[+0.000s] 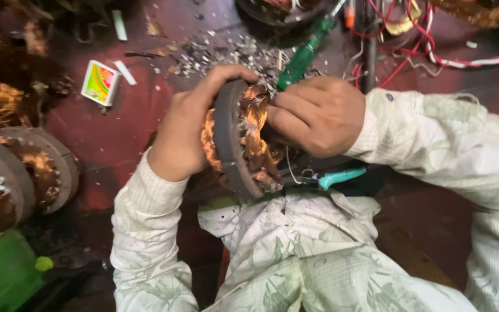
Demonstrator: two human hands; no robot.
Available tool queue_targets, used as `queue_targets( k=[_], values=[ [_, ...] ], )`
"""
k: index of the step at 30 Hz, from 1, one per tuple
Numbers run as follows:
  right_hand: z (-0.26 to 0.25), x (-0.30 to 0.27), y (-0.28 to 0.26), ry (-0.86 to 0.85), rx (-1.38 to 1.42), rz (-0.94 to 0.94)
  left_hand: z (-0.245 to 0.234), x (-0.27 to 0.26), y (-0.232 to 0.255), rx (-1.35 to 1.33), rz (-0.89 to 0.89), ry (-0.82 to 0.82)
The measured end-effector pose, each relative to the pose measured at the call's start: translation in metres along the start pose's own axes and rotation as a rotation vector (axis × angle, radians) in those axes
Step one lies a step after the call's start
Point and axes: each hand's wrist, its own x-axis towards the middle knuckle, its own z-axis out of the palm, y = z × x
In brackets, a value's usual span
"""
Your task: The person removes copper wire from a motor stator by hand, pulling and twisting the wire to detach it from the core. The person then uses pliers to cut and separate remaining wire segments.
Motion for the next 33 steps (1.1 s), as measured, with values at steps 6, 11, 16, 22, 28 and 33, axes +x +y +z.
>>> queue_targets(
  k=[6, 11, 16, 22, 28, 33],
  values=[
    [-0.011, 0.011, -0.015, -0.133, -0.005, 0.264, 0.008, 0.009, -0.002, 0.137, -0.039, 0.097],
    [0.0, -0.002, -0.012, -0.063, 0.016, 0.282, 0.02, 0.004, -0.005, 0.145, 0.206, 0.186],
    [0.015, -0.011, 0.005, -0.196, -0.054, 0.116, 0.021, 0.008, -0.005, 0.117, 0.255, 0.161],
    [0.018, -0.013, 0.013, 0.106, 0.101, 0.007, 0.022, 0.008, -0.015, 0.133, 0.069, 0.088],
    [0.021, 0.0, 0.007, 0.06, 0.222, 0.065, 0.022, 0.012, -0.018, 0.063, 0.076, 0.063],
    [0.003, -0.005, 0.012, 0.092, 0.194, 0.102, 0.017, 0.01, -0.011, 0.098, 0.044, 0.072]
  ],
)
